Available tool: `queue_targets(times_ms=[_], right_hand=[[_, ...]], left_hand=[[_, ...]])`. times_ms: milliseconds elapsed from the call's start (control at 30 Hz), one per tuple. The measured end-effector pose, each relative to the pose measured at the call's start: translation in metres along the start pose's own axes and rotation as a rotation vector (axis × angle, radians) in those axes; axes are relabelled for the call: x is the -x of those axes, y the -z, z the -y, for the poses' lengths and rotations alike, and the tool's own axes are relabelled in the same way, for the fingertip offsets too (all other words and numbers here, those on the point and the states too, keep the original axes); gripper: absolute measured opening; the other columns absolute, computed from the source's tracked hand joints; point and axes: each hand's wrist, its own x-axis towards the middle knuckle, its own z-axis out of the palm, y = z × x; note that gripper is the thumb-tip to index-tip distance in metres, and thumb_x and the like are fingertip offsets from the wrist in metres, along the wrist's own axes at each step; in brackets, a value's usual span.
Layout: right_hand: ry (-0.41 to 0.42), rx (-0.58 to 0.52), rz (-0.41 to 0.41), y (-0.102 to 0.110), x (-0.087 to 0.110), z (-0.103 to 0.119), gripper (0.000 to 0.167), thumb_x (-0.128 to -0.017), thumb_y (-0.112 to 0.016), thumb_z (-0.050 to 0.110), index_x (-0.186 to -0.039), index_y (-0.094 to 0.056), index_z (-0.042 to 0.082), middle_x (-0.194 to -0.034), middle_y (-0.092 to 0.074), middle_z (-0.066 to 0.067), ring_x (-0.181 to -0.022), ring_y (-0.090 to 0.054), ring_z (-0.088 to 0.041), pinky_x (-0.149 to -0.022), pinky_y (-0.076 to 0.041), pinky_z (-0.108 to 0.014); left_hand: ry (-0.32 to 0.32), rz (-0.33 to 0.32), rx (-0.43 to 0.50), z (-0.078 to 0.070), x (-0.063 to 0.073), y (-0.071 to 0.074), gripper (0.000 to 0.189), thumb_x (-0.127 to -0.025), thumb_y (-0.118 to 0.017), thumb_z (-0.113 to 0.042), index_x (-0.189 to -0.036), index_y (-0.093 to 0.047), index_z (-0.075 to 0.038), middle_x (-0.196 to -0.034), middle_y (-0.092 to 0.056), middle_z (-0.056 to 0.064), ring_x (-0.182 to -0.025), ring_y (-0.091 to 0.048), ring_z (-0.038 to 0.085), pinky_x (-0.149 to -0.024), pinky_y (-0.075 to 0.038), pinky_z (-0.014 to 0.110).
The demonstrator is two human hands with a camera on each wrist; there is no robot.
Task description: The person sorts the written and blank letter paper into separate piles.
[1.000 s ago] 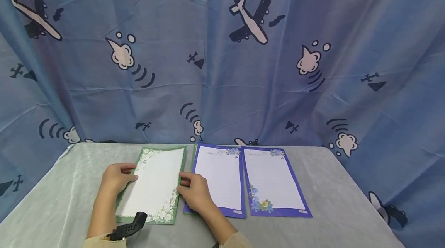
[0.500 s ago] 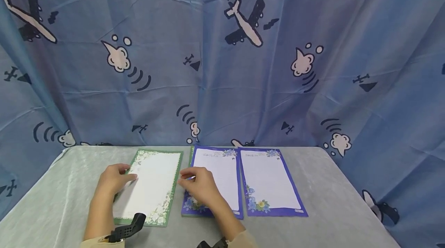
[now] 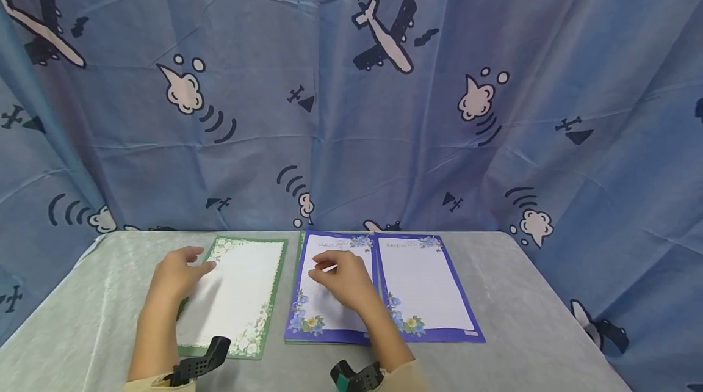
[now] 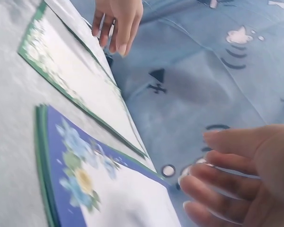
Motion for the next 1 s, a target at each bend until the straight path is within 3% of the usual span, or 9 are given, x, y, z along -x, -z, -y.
queue_targets(times_ms=[200, 400, 667, 1000], right_hand=[[-0.017, 0.047, -0.066, 0.017, -0.001, -0.008, 0.024, -0.089, -0.076, 0.020, -0.111, -0.076, 0.009, -0.102, -0.078, -0.005, -0.084, -0.070, -0.016, -0.074, -0.056, -0.033], [-0.077, 0.110, -0.134, 0.028, -0.001, -0.019, 0.030, -0.090, -0.075, 0.021, -0.116, -0.074, 0.006, -0.102, -0.077, -0.006, -0.089, -0.070, -0.020, -0.079, -0.058, -0.038], [-0.105, 0.162, -0.189, 0.036, -0.003, -0.039, 0.030, -0.091, -0.074, 0.019, -0.116, -0.074, 0.002, -0.104, -0.077, -0.013, -0.094, -0.073, -0.029, -0.080, -0.059, -0.042], [-0.185, 0.153, -0.226, 0.044, 0.000, -0.061, 0.034, -0.092, -0.072, 0.020, -0.120, -0.072, 0.000, -0.121, -0.072, -0.020, -0.106, -0.070, -0.037, -0.086, -0.059, -0.047]], left_hand=[[-0.089, -0.006, 0.014, -0.016, 0.008, 0.007, 0.056, -0.097, -0.063, -0.026, -0.144, -0.051, 0.003, -0.140, -0.055, 0.030, -0.125, -0.056, 0.048, -0.102, -0.044, 0.061], [-0.146, -0.019, 0.025, -0.033, 0.012, 0.001, 0.054, -0.098, -0.063, -0.026, -0.143, -0.052, 0.001, -0.137, -0.059, 0.028, -0.121, -0.061, 0.045, -0.095, -0.050, 0.057], [-0.239, -0.008, 0.064, -0.046, 0.007, -0.034, 0.046, -0.096, -0.065, -0.024, -0.136, -0.061, -0.002, -0.126, -0.069, 0.022, -0.112, -0.068, 0.039, -0.090, -0.054, 0.052], [-0.282, -0.031, 0.087, -0.061, 0.004, -0.075, 0.034, -0.092, -0.070, -0.016, -0.124, -0.071, -0.004, -0.114, -0.075, 0.015, -0.101, -0.072, 0.032, -0.084, -0.056, 0.048]])
